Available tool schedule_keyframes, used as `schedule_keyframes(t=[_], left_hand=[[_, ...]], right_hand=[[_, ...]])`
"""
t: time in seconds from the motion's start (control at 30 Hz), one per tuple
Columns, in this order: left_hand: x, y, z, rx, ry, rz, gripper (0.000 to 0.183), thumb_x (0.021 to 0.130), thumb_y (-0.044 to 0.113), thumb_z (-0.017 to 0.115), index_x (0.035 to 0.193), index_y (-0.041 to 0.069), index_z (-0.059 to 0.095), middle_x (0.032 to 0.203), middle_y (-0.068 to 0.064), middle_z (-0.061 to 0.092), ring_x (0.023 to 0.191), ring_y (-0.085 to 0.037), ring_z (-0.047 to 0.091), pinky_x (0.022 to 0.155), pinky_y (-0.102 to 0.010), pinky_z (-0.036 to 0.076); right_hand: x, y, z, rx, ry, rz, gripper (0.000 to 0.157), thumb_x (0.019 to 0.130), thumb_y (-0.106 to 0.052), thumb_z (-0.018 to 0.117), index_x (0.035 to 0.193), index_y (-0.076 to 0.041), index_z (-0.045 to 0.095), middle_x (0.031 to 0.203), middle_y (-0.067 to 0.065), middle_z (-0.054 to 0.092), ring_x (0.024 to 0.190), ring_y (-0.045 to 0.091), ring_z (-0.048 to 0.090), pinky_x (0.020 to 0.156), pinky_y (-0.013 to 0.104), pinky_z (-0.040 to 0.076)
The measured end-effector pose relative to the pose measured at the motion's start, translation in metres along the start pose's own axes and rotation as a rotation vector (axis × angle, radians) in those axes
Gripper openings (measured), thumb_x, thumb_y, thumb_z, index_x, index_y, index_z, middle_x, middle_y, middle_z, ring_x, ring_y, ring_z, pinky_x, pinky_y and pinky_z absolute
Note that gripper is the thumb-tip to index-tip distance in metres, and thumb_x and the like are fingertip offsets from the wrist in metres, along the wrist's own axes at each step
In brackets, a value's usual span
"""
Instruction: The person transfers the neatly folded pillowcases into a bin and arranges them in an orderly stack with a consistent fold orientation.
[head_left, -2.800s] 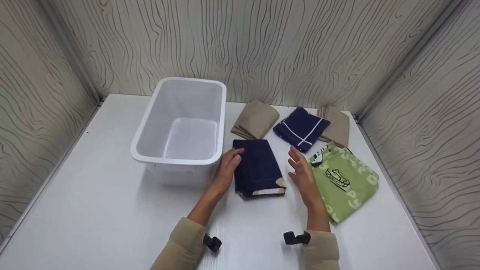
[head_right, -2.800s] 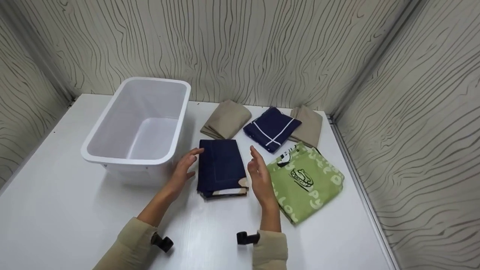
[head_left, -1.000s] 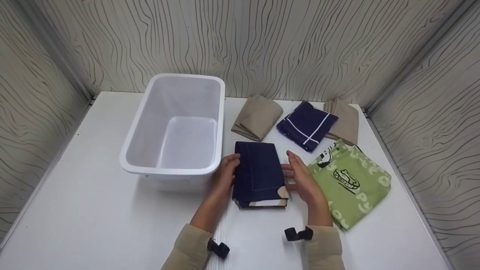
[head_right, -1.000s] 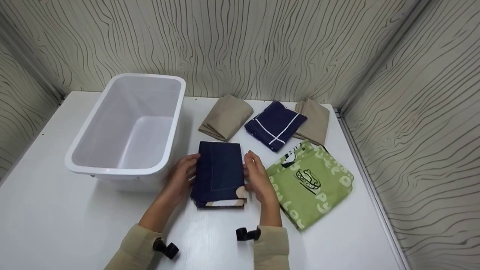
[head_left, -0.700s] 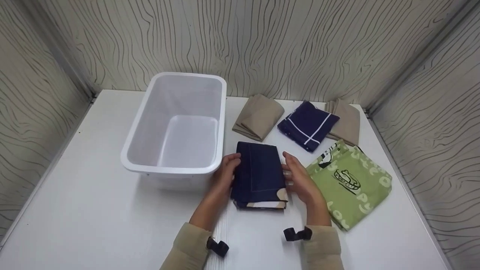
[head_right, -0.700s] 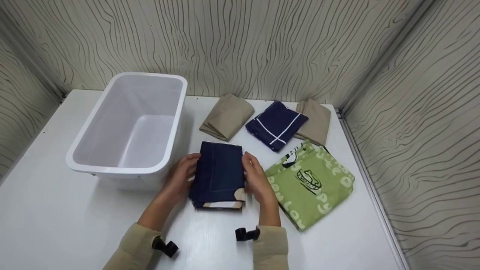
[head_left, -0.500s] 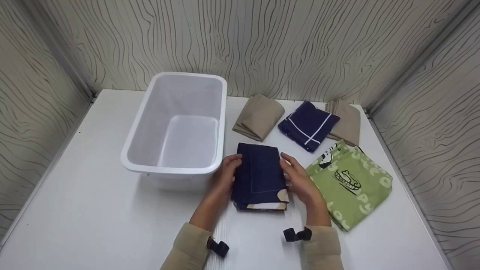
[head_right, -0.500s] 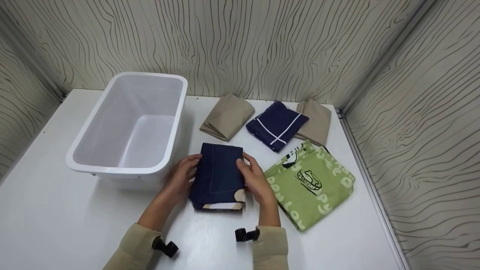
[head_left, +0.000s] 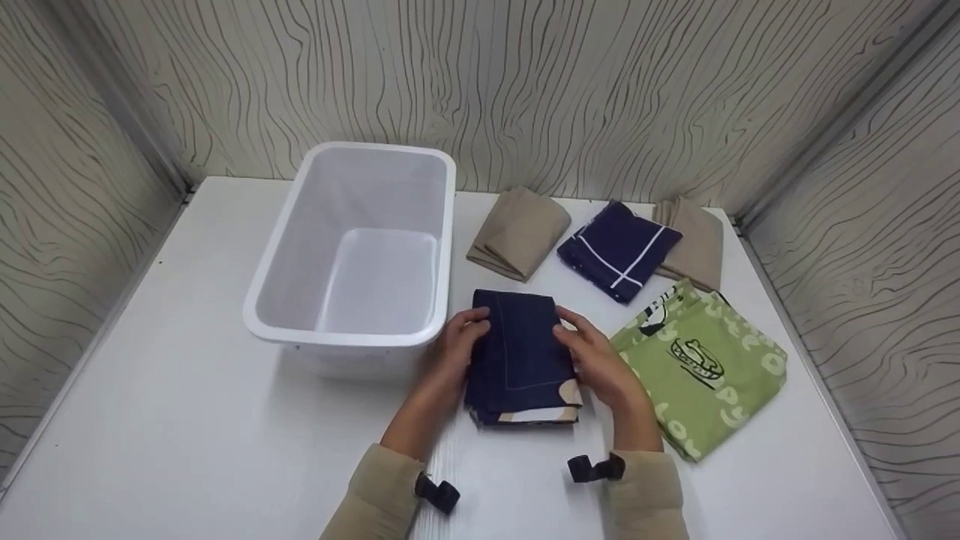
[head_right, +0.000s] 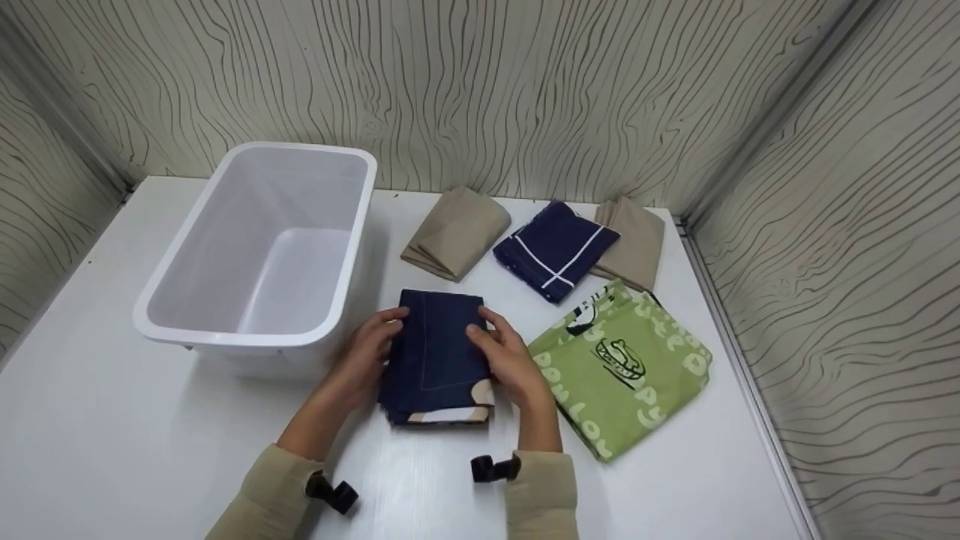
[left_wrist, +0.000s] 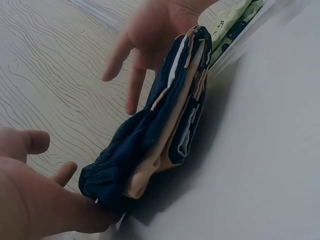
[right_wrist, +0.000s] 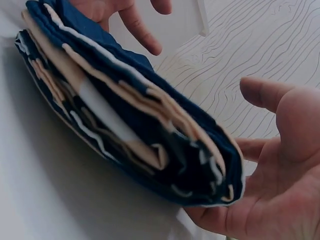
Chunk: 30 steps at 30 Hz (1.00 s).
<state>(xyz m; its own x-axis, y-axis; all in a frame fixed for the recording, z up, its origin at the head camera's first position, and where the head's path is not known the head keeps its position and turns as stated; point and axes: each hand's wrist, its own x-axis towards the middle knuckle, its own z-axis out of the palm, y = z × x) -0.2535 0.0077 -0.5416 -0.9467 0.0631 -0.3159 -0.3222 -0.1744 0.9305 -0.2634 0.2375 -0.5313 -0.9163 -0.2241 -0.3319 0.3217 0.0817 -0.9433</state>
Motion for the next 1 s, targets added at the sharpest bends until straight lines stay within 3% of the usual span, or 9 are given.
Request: schedule_keyframes(t=[0.13, 0.27, 0.47, 0.67, 0.83, 1.0], left_hand=[[0.002, -0.001, 0.001, -0.004, -0.009, 0.046, 0.042, 0.093, 0.027, 0.055, 0.133, 0.014, 0.057, 0.146, -0.011, 0.047, 0.130, -0.027, 0.043, 0.105, -0.042, 0.036], [0.003, -0.002, 0.000, 0.011, -0.059, 0.125, 0.044, 0.094, 0.019, 0.056, 0.136, 0.008, 0.054, 0.147, -0.014, 0.045, 0.133, -0.028, 0.042, 0.114, -0.042, 0.031], [0.003, -0.006, -0.006, 0.189, -0.123, 0.261, 0.049, 0.090, 0.012, 0.063, 0.138, 0.007, 0.052, 0.148, -0.016, 0.045, 0.140, -0.032, 0.037, 0.117, -0.047, 0.029], [0.001, -0.009, -0.007, 0.299, -0.096, 0.374, 0.054, 0.083, 0.010, 0.072, 0.135, 0.010, 0.055, 0.143, -0.017, 0.048, 0.139, -0.032, 0.037, 0.118, -0.049, 0.026], [-0.001, -0.006, -0.007, 0.306, -0.077, 0.397, 0.057, 0.079, 0.003, 0.071, 0.133, 0.010, 0.056, 0.142, -0.017, 0.047, 0.138, -0.033, 0.037, 0.118, -0.049, 0.026], [-0.006, 0.000, -0.009, 0.291, -0.077, 0.319, 0.059, 0.081, 0.001, 0.068, 0.136, 0.018, 0.053, 0.149, -0.016, 0.040, 0.135, -0.036, 0.041, 0.110, -0.049, 0.037]], right_hand=[[0.001, 0.001, -0.001, -0.014, -0.018, -0.010, 0.057, 0.101, -0.028, 0.051, 0.152, -0.019, 0.031, 0.142, 0.019, 0.043, 0.114, 0.024, 0.056, 0.089, 0.035, 0.052], [0.002, 0.003, -0.001, -0.041, -0.018, -0.007, 0.056, 0.098, -0.014, 0.051, 0.151, -0.021, 0.034, 0.143, 0.019, 0.041, 0.113, 0.026, 0.057, 0.087, 0.037, 0.054], [0.001, 0.003, -0.001, -0.085, -0.021, -0.036, 0.066, 0.088, 0.001, 0.052, 0.149, -0.018, 0.038, 0.143, 0.017, 0.034, 0.105, 0.026, 0.059, 0.083, 0.037, 0.056], [0.000, 0.001, -0.003, -0.068, -0.086, -0.071, 0.074, 0.084, 0.008, 0.052, 0.151, -0.016, 0.034, 0.146, 0.016, 0.028, 0.105, 0.025, 0.060, 0.083, 0.037, 0.057], [-0.002, -0.001, -0.005, -0.063, -0.105, -0.099, 0.076, 0.082, 0.010, 0.052, 0.151, -0.016, 0.034, 0.148, 0.014, 0.027, 0.106, 0.025, 0.060, 0.081, 0.037, 0.057], [-0.004, -0.004, -0.006, -0.020, -0.118, -0.129, 0.076, 0.082, 0.013, 0.050, 0.151, -0.016, 0.034, 0.147, 0.012, 0.028, 0.107, 0.024, 0.061, 0.080, 0.036, 0.057]])
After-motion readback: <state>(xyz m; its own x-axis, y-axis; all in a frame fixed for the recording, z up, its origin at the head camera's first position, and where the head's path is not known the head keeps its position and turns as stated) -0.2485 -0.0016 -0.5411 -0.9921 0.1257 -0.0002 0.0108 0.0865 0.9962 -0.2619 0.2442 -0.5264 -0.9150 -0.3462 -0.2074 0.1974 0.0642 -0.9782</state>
